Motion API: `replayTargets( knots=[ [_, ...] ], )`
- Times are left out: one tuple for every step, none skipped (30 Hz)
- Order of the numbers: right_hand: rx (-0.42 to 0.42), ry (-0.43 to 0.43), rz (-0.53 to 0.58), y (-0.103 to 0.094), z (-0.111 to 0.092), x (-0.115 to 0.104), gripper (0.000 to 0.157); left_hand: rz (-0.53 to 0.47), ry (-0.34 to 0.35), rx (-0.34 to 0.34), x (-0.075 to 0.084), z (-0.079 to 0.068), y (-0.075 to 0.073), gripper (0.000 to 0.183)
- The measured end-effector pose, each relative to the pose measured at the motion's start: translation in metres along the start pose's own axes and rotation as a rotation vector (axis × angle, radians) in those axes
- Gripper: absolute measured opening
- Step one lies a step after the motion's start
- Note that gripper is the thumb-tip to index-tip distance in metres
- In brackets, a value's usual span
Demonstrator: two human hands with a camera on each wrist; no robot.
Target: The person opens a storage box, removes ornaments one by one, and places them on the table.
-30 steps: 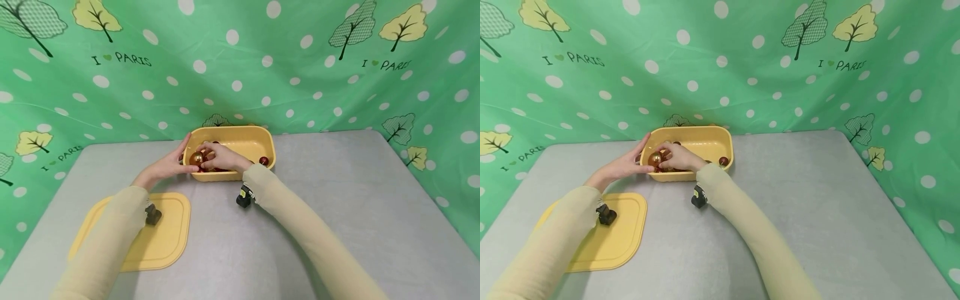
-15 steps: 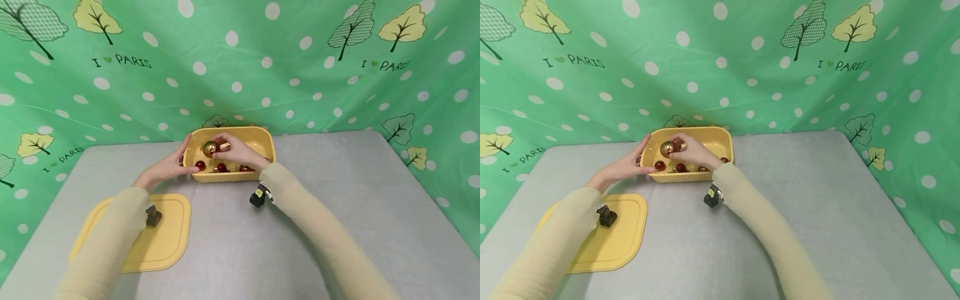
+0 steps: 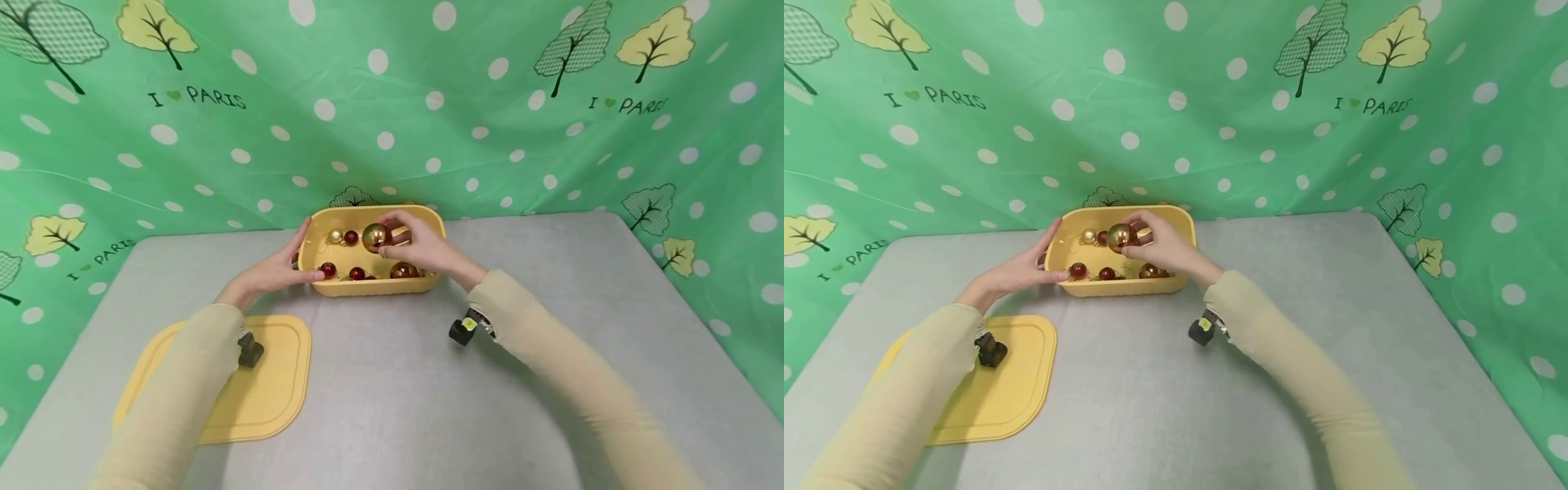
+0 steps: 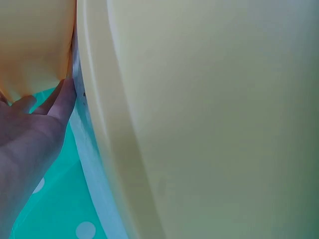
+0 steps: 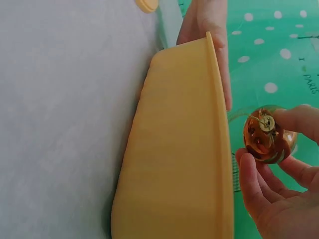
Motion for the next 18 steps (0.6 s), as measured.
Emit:
replayTargets(
  knots=[
    [0.011, -0.001, -0.005, -0.003, -0.004, 0.001, 0.048, -0.004, -0.002, -0.001, 0.001, 0.0, 0.001, 0.111],
    [0.023, -0.005, -0.002, -0.007, -0.009, 0.002, 0.048, -0.004, -0.005, -0.001, 0.001, 0.001, 0.001, 0.111],
    [0.037, -0.005, -0.004, -0.01, -0.013, 0.003, 0.048, -0.004, -0.007, -0.004, 0.001, 0.001, 0.001, 0.111],
    [0.048, -0.007, -0.002, -0.013, -0.017, 0.004, 0.048, -0.005, -0.011, -0.001, 0.001, 0.001, 0.001, 0.111],
    [0.058, -0.01, 0.0, -0.016, -0.022, 0.006, 0.048, -0.005, -0.018, 0.002, 0.001, 0.0, 0.001, 0.111],
    [0.066, -0.012, 0.004, -0.019, -0.026, 0.008, 0.049, -0.004, -0.019, 0.003, 0.001, 0.0, 0.0, 0.112],
    [0.074, -0.006, 0.003, -0.022, -0.03, 0.01, 0.049, -0.007, -0.021, 0.003, 0.001, 0.0, 0.0, 0.112],
    [0.08, 0.001, 0.004, -0.024, -0.034, 0.012, 0.05, -0.009, -0.021, 0.002, 0.001, 0.0, 0.0, 0.112],
    [0.084, 0.013, 0.002, -0.026, -0.037, 0.014, 0.05, -0.013, -0.019, 0.0, 0.001, 0.0, -0.001, 0.113],
    [0.087, 0.024, 0.003, -0.028, -0.041, 0.017, 0.05, -0.016, -0.019, 0.0, 0.001, 0.0, -0.001, 0.113],
    [0.091, 0.032, -0.001, -0.03, -0.045, 0.019, 0.051, -0.017, -0.019, 0.003, 0.001, 0.0, -0.001, 0.114],
    [0.098, 0.042, -0.011, -0.032, -0.048, 0.021, 0.051, -0.011, -0.015, 0.001, 0.001, -0.001, -0.002, 0.114],
    [0.106, 0.049, -0.023, -0.034, -0.052, 0.024, 0.051, -0.01, -0.015, 0.001, 0.001, -0.001, -0.001, 0.115],
    [0.115, 0.054, -0.028, -0.036, -0.055, 0.026, 0.051, -0.007, -0.014, -0.002, 0.002, -0.001, -0.001, 0.115],
    [0.124, 0.054, -0.035, -0.039, -0.058, 0.028, 0.051, -0.005, -0.016, -0.003, 0.002, -0.001, -0.001, 0.115],
    [0.134, 0.052, -0.046, -0.042, -0.061, 0.03, 0.052, -0.005, -0.017, -0.003, 0.002, -0.001, -0.001, 0.114],
    [0.142, 0.05, -0.054, -0.044, -0.064, 0.031, 0.052, -0.004, -0.018, -0.004, 0.003, -0.001, -0.001, 0.114],
    [0.148, 0.047, -0.06, -0.047, -0.066, 0.032, 0.052, -0.002, -0.016, -0.007, 0.003, -0.002, -0.001, 0.113]
  ],
)
Point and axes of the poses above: each hand's wrist, its own z-axis towards the middle knuckle, its own y-axis out of the palm, x = y × z, the point moved 4 cm from there along z, towards the middle knuckle, and after that the axes turned 14 degrees about -z, right-handed, at the moved point
